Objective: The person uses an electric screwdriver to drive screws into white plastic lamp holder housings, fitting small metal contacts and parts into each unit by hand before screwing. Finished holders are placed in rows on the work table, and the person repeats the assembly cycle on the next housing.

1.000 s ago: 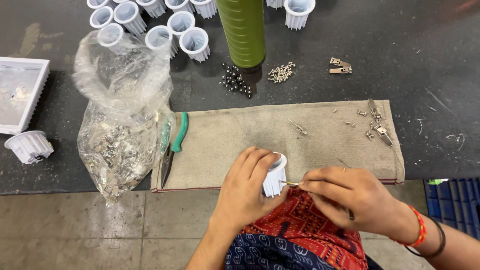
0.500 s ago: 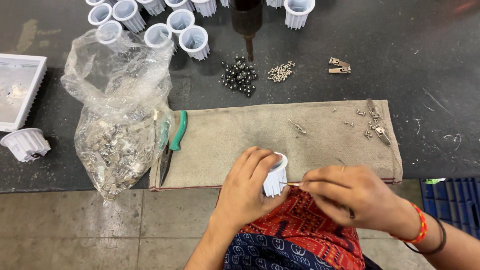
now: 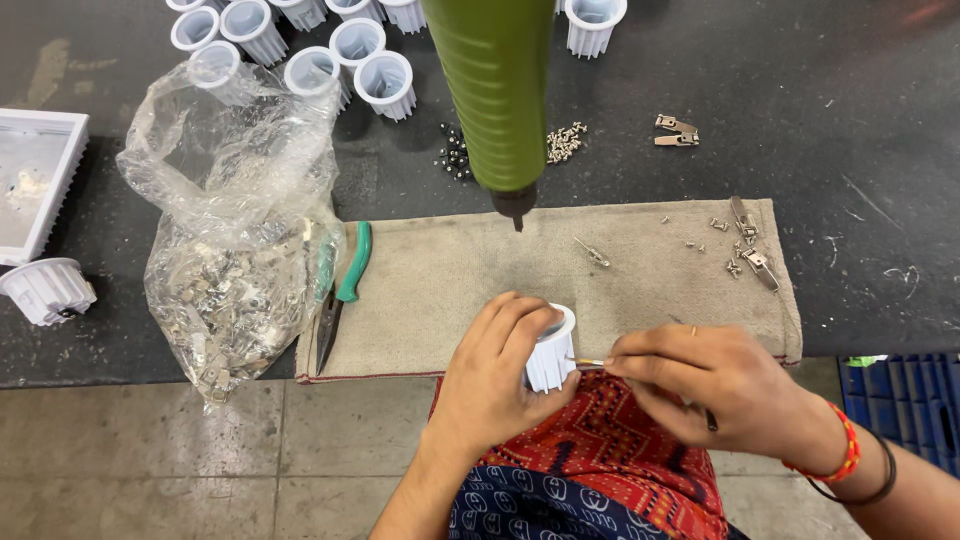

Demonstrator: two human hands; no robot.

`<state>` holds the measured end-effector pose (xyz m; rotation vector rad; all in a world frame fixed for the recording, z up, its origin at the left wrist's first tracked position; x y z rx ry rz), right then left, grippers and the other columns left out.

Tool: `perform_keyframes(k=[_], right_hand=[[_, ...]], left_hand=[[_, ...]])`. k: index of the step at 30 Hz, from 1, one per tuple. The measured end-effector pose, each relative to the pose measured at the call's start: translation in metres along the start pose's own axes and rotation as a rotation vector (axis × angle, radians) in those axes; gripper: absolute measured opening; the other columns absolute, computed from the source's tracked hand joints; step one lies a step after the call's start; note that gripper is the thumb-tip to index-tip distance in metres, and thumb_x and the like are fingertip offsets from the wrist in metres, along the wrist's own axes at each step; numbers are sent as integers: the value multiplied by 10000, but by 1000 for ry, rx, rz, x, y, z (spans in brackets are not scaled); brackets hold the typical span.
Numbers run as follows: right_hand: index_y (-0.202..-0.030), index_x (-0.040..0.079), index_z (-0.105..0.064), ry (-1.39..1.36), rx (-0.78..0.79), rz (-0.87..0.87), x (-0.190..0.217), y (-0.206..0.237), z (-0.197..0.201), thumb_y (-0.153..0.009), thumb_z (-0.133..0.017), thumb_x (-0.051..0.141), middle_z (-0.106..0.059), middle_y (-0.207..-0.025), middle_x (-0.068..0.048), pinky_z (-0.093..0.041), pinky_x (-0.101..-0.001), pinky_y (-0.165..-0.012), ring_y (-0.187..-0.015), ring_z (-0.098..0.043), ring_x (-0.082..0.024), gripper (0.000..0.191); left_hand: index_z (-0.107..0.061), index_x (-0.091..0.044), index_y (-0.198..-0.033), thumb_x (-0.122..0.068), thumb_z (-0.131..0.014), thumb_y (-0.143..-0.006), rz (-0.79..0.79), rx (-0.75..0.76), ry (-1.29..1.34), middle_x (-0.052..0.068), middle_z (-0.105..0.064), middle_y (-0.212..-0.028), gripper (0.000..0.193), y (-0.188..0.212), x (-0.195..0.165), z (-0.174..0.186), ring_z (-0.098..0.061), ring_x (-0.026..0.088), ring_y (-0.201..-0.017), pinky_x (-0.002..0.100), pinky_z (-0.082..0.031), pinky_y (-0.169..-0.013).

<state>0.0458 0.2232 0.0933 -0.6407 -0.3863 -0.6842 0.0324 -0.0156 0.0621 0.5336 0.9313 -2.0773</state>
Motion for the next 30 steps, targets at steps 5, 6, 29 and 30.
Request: perform_keyframes(k=[5,6,29,30], right_hand=[[-1020,68,-724,-2,-9,11,1,0,1,-751,-772,33,-738,-1036,-73,-589,-318,-614,-751,-744,-221,276],[-1023,64,-718,-4,-21,15,0,1,3,-755,-771,38,-735,-1042,-76,-590,-317,-621,-763,-745,-222,274],[-1064,12,-782,-562,13,-594,-23,32,-33,-820,-786,65,-741,-681,-51,-474,-289,-488,-545,-624,-132,249],[-1078,-1,-777,-635,-4,-620,-25,34,-37,-835,-776,57,-747,-712,-65,-493,-284,-523,-586,-640,-133,250]], left_hand=[[-587,-47,-1224,-221,-874,-738,-4,-6,8,142,-624,-1215,590,-1,0,1,-610,372,-1183,466,-517,-1025],[-588,-47,-1224,-218,-873,-740,1,-2,17,141,-624,-1213,587,-2,0,1,-611,370,-1179,465,-519,-1025],[-612,-79,-1083,-121,-851,-770,-257,-73,-181,84,-579,-1237,397,4,-2,6,-549,432,-1289,527,-503,-965],[-609,-88,-1070,-117,-853,-768,-289,-90,-200,78,-574,-1247,389,3,-1,8,-543,432,-1301,527,-502,-964]])
Point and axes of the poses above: each hand's wrist, its own y-axis away from the middle knuckle, its own z-axis out of the back of the hand, x = y × z, the point moved 1 cm from there along -y, towards the middle knuckle
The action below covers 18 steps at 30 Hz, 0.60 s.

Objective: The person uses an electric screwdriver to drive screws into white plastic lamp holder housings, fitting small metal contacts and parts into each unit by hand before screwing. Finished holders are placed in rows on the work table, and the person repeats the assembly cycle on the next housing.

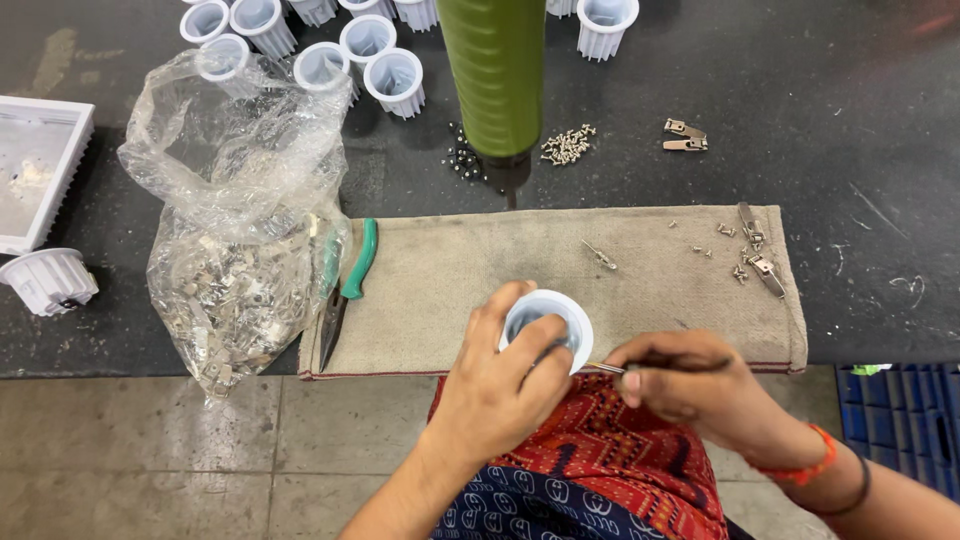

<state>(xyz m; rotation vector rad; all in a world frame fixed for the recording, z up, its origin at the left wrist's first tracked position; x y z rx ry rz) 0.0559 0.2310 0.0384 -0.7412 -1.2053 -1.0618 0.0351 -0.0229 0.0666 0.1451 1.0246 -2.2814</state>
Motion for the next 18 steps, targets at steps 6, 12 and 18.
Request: perform_keyframes(k=[6,12,18], right_hand=[[-1099,13,-748,178,-146,214,5,2,-5,-839,-779,82,-744,-790,-77,-524,-248,-584,-631,-690,-139,270],[-1089,7,-644,707,-180,780,26,-3,-12,-909,-731,83,-737,-977,-127,-553,-287,-663,-767,-726,-226,214],[-1047,0,-773,211,-152,241,1,10,-11,-836,-804,91,-759,-779,-54,-511,-258,-543,-605,-675,-110,232]], left_hand=[[-619,-71,-1201,-279,-689,-923,448,-355,763,118,-488,-1501,354,-10,10,-2,-509,353,-1376,491,-514,-1072],[-622,76,-1186,-329,-581,-1002,1144,-539,1603,343,-569,-1413,447,-3,6,-39,-569,427,-1227,438,-542,-1011],[-611,-87,-1106,-231,-608,-969,473,-722,1543,214,-589,-1298,198,11,-17,-47,-588,412,-1303,508,-520,-1099]])
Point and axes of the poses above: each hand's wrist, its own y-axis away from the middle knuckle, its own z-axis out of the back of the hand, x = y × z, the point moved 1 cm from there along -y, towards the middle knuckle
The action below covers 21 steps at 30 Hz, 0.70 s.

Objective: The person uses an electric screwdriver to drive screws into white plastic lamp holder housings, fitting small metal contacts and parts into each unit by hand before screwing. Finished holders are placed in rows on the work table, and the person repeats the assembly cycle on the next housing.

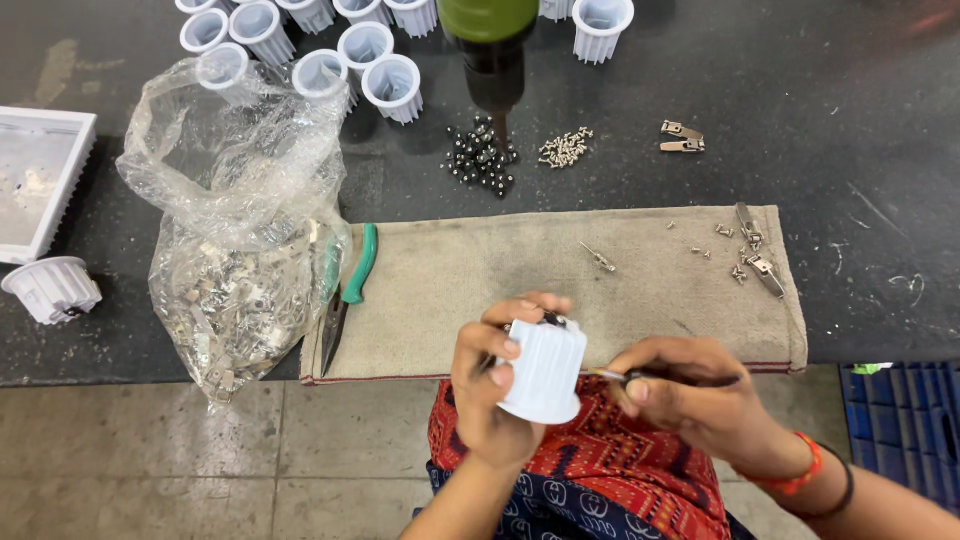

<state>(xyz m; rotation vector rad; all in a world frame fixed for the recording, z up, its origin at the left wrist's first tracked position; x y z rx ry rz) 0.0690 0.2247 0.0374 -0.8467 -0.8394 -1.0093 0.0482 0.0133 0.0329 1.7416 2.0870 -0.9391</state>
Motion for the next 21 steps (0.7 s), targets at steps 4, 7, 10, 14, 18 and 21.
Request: perform_keyframes(k=[4,7,10,14,18,21], right_hand=[[-1065,17,-845,-83,92,-196,-13,-3,16,-815,-853,108,-753,-732,-66,-467,-295,-493,-552,-606,-146,267],[-1065,44,-725,205,57,343,3,-2,21,-836,-797,141,-750,-897,-67,-563,-266,-604,-723,-745,-167,259],[-1093,13,-697,503,48,654,16,1,0,-830,-797,121,-750,-952,-112,-538,-332,-579,-746,-736,-235,302],[-1089,33,-728,241,55,367,13,8,-11,-831,-793,105,-768,-896,-105,-548,-292,-578,-707,-726,-193,275],[-1088,-36,-771,-576,251,-378,-10,8,-7,-884,-778,58,-733,-802,-165,-459,-260,-518,-618,-609,-133,225],[-1088,-9,-761,-330,205,-116,-10,6,0,-873,-776,70,-764,-836,-128,-502,-252,-558,-640,-685,-130,230]], left_hand=[[-556,-84,-1373,-271,-644,-857,348,183,-149,219,-523,-1507,556,-17,-29,15,-536,302,-1387,444,-461,-1154],[-604,-27,-1297,-320,-646,-829,587,157,-178,199,-559,-1422,554,-23,-44,22,-577,255,-1287,396,-464,-1102],[-694,37,-1056,-366,-564,-945,624,-128,-148,215,-719,-1118,437,-13,-34,18,-685,265,-999,388,-547,-900],[-639,25,-900,-202,-612,-1012,224,-163,-643,152,-715,-990,255,10,-17,5,-677,244,-941,341,-539,-883],[-633,-13,-923,-215,-579,-1104,-1,228,-581,138,-705,-1024,276,3,-26,5,-624,233,-1047,379,-517,-1093],[-526,70,-1139,-199,-579,-936,24,329,-705,233,-464,-1344,341,-8,-38,4,-423,318,-1337,433,-398,-1097]])
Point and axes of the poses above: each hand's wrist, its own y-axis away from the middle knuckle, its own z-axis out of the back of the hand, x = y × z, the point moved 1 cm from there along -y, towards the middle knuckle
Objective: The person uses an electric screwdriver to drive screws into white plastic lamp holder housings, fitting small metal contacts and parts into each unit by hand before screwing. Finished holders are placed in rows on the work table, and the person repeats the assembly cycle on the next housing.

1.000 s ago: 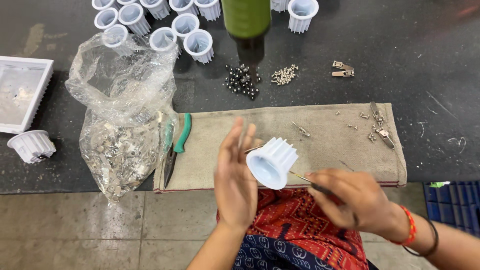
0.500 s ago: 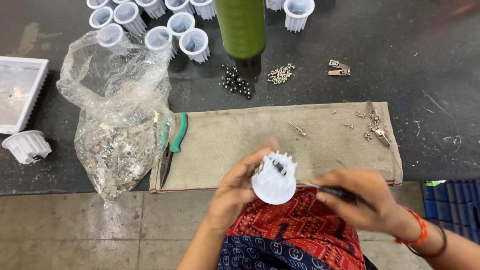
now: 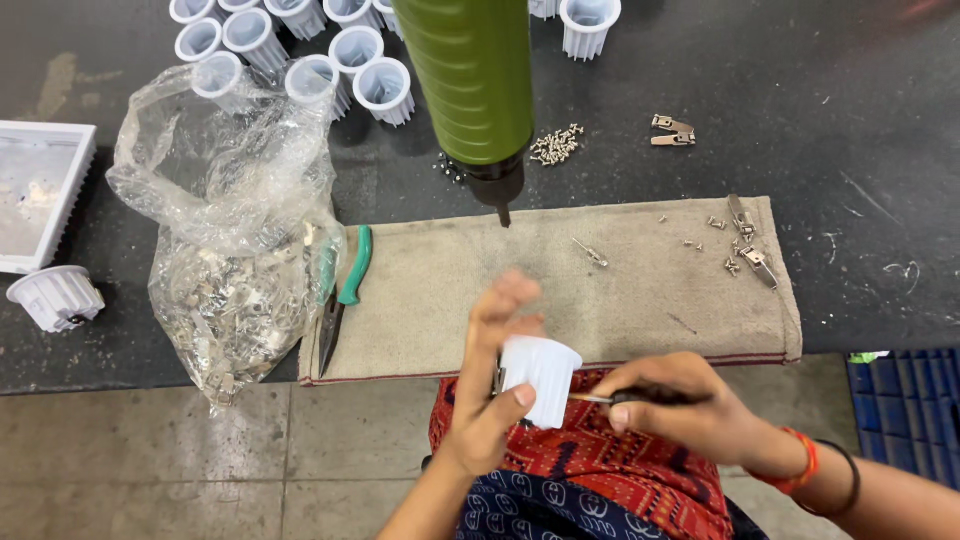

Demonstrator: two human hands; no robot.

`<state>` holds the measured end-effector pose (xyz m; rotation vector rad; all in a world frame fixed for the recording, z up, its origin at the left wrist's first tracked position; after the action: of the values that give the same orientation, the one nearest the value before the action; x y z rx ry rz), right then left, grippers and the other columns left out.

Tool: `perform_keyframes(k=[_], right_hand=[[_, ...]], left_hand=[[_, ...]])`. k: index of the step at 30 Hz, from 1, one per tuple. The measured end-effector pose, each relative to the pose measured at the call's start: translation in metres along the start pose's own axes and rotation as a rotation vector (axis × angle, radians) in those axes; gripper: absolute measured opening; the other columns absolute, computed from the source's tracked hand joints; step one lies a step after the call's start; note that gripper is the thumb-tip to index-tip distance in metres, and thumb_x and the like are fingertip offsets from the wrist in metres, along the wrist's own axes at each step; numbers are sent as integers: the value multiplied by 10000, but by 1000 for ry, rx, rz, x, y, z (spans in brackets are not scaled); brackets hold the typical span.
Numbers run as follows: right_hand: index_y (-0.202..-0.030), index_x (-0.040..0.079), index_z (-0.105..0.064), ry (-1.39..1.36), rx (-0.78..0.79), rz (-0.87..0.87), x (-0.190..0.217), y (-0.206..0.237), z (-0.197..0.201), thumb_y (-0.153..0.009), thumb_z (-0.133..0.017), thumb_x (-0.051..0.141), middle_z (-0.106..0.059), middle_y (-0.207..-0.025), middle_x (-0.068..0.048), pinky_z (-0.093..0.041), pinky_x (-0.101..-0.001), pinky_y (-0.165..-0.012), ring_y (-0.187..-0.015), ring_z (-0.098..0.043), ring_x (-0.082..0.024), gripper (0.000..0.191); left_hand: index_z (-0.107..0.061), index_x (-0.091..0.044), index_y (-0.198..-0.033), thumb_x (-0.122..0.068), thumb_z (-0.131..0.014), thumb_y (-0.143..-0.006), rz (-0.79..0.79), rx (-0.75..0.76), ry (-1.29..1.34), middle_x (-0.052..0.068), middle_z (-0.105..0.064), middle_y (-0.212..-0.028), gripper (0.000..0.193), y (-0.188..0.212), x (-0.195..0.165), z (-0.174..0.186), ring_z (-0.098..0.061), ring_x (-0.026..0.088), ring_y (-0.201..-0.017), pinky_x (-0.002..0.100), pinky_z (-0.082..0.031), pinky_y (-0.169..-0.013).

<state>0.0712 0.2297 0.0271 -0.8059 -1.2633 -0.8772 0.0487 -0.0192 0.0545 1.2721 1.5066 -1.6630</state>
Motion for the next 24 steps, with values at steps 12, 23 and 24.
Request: perform_keyframes(k=[12,23,24], right_hand=[[-1120,-48,-747,-337,2,-299,-11,10,-12,-926,-778,41,-723,-839,-154,-423,-257,-503,-598,-577,-124,216],[-1106,31,-730,557,2,424,7,6,-8,-907,-750,129,-761,-926,-109,-517,-257,-597,-727,-716,-157,223],[-1089,24,-776,255,53,169,2,4,-5,-894,-773,113,-767,-856,-114,-532,-252,-583,-676,-719,-164,214]], left_hand=[[-650,35,-1210,-153,-597,-942,231,-120,433,269,-715,-1179,331,29,20,-8,-691,330,-1196,465,-522,-1133],[-731,45,-1135,-277,-600,-1030,492,-196,431,307,-668,-1223,363,22,14,-2,-691,410,-1131,512,-555,-981],[-730,47,-1122,-237,-627,-1055,339,-152,325,292,-656,-1253,310,26,13,-4,-696,415,-1187,515,-562,-1025]])
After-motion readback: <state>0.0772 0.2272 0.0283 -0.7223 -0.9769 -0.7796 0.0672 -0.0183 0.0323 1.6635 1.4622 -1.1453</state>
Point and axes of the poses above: each hand's wrist, its own y-axis away from the middle knuckle, its own z-axis out of the back of the hand, x = y × z, the point moved 1 cm from there along -y, towards the middle knuckle
